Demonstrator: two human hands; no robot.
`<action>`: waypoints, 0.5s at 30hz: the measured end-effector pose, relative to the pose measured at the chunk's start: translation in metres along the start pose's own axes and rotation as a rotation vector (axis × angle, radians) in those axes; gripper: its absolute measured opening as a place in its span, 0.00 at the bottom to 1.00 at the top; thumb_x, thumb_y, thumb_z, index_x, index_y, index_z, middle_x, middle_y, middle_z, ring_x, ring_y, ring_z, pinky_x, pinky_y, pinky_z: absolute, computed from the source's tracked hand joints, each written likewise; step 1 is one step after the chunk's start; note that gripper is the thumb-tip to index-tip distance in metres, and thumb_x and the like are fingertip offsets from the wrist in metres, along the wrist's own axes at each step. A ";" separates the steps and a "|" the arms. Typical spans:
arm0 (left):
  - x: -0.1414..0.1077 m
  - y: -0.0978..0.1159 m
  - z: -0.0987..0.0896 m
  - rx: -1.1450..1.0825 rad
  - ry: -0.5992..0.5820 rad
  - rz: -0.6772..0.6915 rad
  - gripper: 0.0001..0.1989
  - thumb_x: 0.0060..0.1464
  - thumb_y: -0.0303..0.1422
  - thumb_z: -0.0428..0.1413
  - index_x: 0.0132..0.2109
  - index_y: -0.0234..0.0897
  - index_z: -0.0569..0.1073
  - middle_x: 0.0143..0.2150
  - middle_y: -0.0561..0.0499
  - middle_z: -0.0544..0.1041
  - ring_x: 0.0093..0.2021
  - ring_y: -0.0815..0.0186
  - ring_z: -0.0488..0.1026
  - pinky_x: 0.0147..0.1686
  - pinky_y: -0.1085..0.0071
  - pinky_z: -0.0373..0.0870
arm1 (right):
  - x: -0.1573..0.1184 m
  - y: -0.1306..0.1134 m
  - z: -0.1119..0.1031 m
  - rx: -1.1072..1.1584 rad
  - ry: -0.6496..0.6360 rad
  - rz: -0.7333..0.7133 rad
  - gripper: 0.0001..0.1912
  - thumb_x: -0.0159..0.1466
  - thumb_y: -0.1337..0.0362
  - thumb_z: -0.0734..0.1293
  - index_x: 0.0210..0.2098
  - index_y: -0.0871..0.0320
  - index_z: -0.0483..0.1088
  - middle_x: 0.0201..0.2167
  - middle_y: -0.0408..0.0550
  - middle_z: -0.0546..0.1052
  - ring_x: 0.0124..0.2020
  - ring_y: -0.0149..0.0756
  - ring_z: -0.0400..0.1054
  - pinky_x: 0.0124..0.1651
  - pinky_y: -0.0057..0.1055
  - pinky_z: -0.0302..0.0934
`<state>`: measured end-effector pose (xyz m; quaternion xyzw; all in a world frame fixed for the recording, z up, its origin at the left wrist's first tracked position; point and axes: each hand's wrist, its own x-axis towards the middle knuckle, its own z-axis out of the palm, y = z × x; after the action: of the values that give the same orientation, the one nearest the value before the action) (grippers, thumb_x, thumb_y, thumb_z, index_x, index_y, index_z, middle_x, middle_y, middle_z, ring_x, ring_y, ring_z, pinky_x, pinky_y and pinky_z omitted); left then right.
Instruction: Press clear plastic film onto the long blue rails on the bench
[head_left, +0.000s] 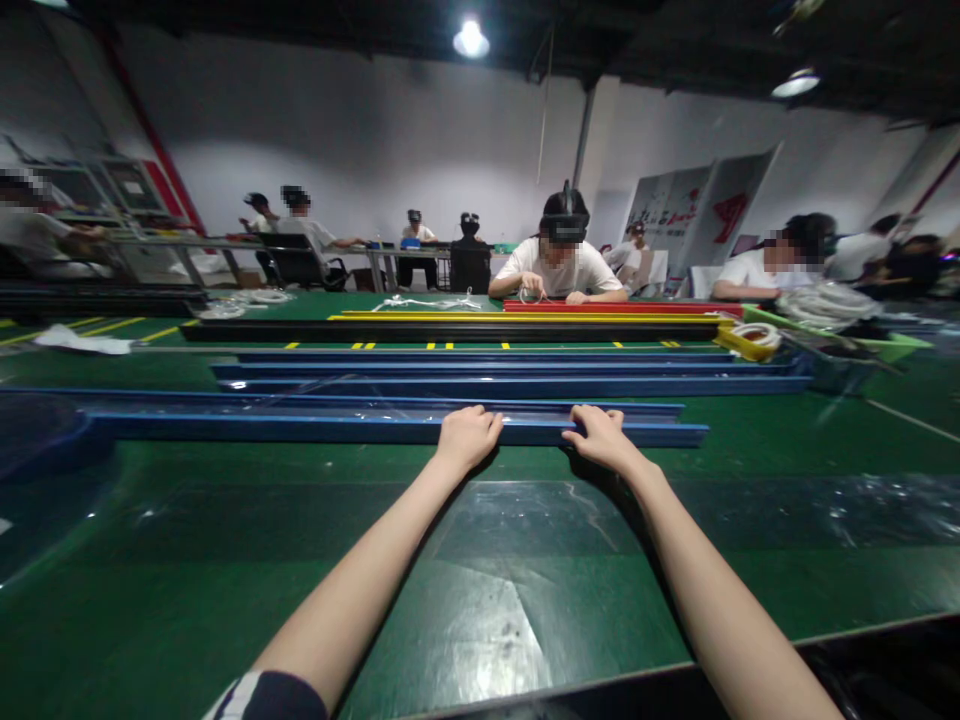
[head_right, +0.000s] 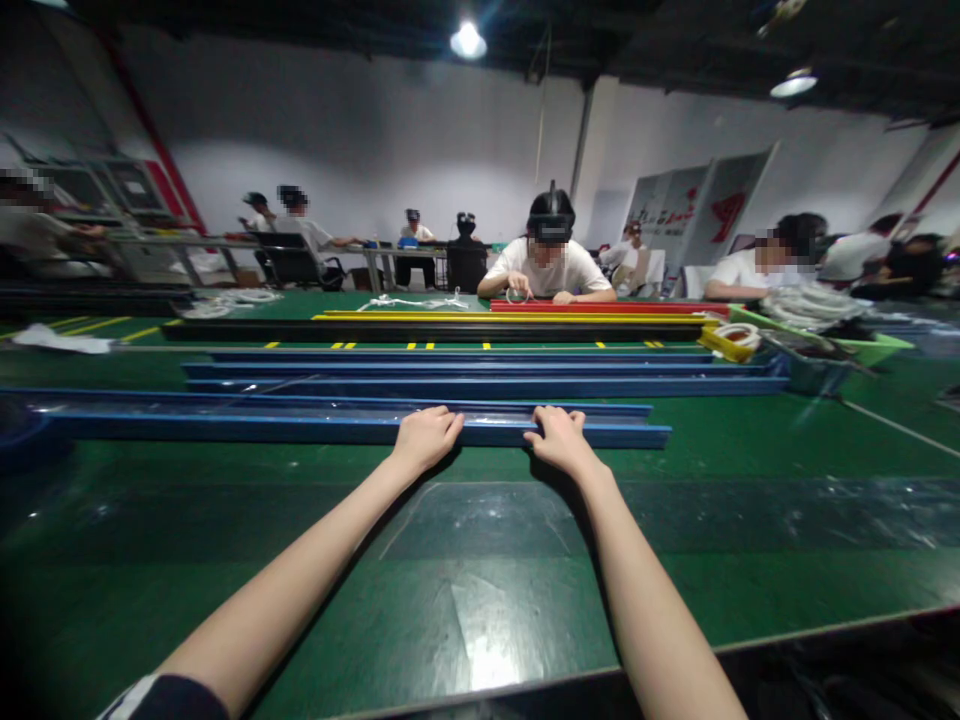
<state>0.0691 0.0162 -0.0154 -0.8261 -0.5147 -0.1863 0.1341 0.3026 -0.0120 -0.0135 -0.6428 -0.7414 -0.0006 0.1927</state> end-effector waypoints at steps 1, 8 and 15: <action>0.001 0.000 -0.001 -0.002 -0.011 0.002 0.26 0.62 0.40 0.36 0.33 0.37 0.77 0.34 0.47 0.76 0.37 0.64 0.73 0.32 0.72 0.62 | 0.000 0.000 0.000 0.000 -0.001 0.001 0.05 0.58 0.62 0.61 0.32 0.58 0.63 0.38 0.49 0.73 0.42 0.42 0.63 0.45 0.39 0.46; 0.005 -0.003 -0.008 -0.060 -0.104 -0.035 0.26 0.61 0.40 0.36 0.34 0.40 0.78 0.37 0.49 0.76 0.39 0.64 0.73 0.33 0.73 0.64 | -0.001 0.001 0.000 -0.015 0.011 -0.008 0.05 0.58 0.62 0.60 0.33 0.57 0.63 0.38 0.49 0.73 0.41 0.41 0.63 0.44 0.38 0.46; 0.004 0.000 -0.008 -0.042 -0.093 -0.040 0.25 0.61 0.38 0.36 0.34 0.39 0.77 0.37 0.48 0.76 0.40 0.64 0.73 0.34 0.72 0.64 | -0.006 -0.015 -0.003 -0.222 0.021 -0.113 0.07 0.59 0.65 0.59 0.36 0.59 0.64 0.39 0.53 0.73 0.44 0.44 0.62 0.46 0.41 0.43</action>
<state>0.0694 0.0163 -0.0065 -0.8262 -0.5326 -0.1609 0.0889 0.2897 -0.0206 -0.0089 -0.6172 -0.7698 -0.1002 0.1279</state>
